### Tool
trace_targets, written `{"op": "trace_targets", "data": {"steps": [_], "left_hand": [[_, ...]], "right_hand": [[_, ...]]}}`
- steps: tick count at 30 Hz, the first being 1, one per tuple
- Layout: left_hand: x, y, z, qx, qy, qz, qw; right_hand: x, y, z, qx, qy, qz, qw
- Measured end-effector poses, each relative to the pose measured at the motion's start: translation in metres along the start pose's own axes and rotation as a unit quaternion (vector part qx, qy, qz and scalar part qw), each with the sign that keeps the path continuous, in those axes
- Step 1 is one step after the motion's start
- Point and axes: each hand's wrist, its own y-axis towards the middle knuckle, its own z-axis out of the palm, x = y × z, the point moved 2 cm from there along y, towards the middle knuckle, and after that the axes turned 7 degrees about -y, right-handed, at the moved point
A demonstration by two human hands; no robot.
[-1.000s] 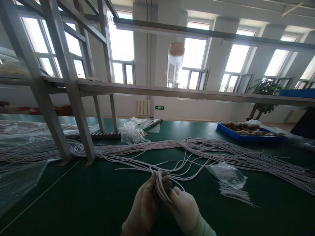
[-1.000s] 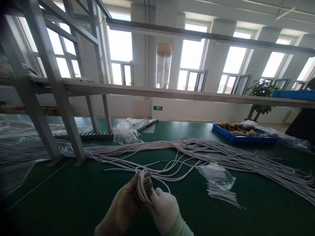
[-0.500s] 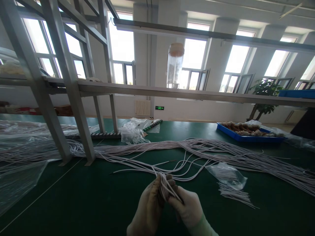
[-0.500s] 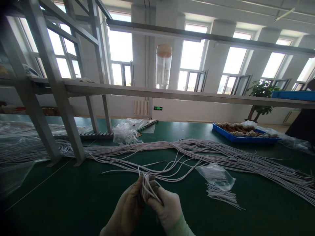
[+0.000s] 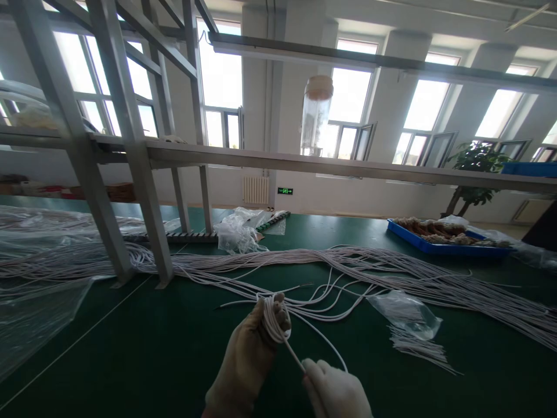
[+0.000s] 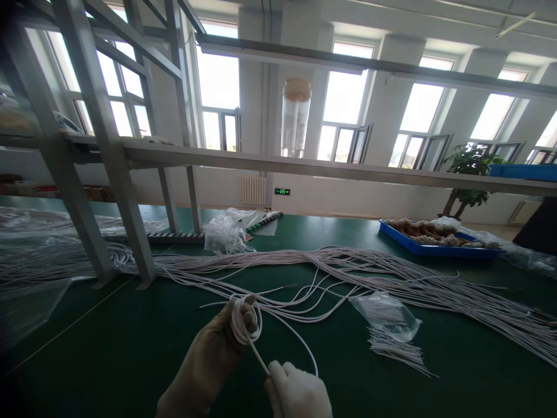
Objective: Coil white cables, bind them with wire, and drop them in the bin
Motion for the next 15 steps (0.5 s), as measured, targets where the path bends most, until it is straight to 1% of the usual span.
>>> {"op": "trace_targets", "data": {"steps": [2,5,7,9,12,14,15], "left_hand": [[-0.001,0.005,-0.002,0.01,-0.039,-0.009,0.999],[0.003,0.011,-0.008,0.043,-0.056,-0.031,0.997],[0.005,0.013,-0.011,0.064,-0.043,-0.038,0.996],[0.006,0.013,-0.012,0.06,-0.023,-0.033,0.997],[0.004,0.013,-0.012,0.04,-0.009,-0.013,0.999],[0.002,0.013,-0.011,0.039,0.0,-0.005,0.999],[0.001,0.013,-0.01,0.043,0.004,-0.002,0.999]], "right_hand": [[-0.005,-0.004,-0.005,0.052,0.044,0.016,0.998],[-0.013,-0.005,-0.015,0.125,0.12,0.062,0.983],[-0.019,-0.002,-0.02,0.152,0.168,0.099,0.969],[-0.024,0.0,-0.02,0.167,0.204,0.106,0.959],[-0.027,-0.002,-0.012,0.203,0.19,0.081,0.957],[-0.029,-0.006,-0.006,0.231,0.159,0.087,0.956],[-0.03,-0.008,-0.006,0.238,0.162,0.092,0.953]]}}
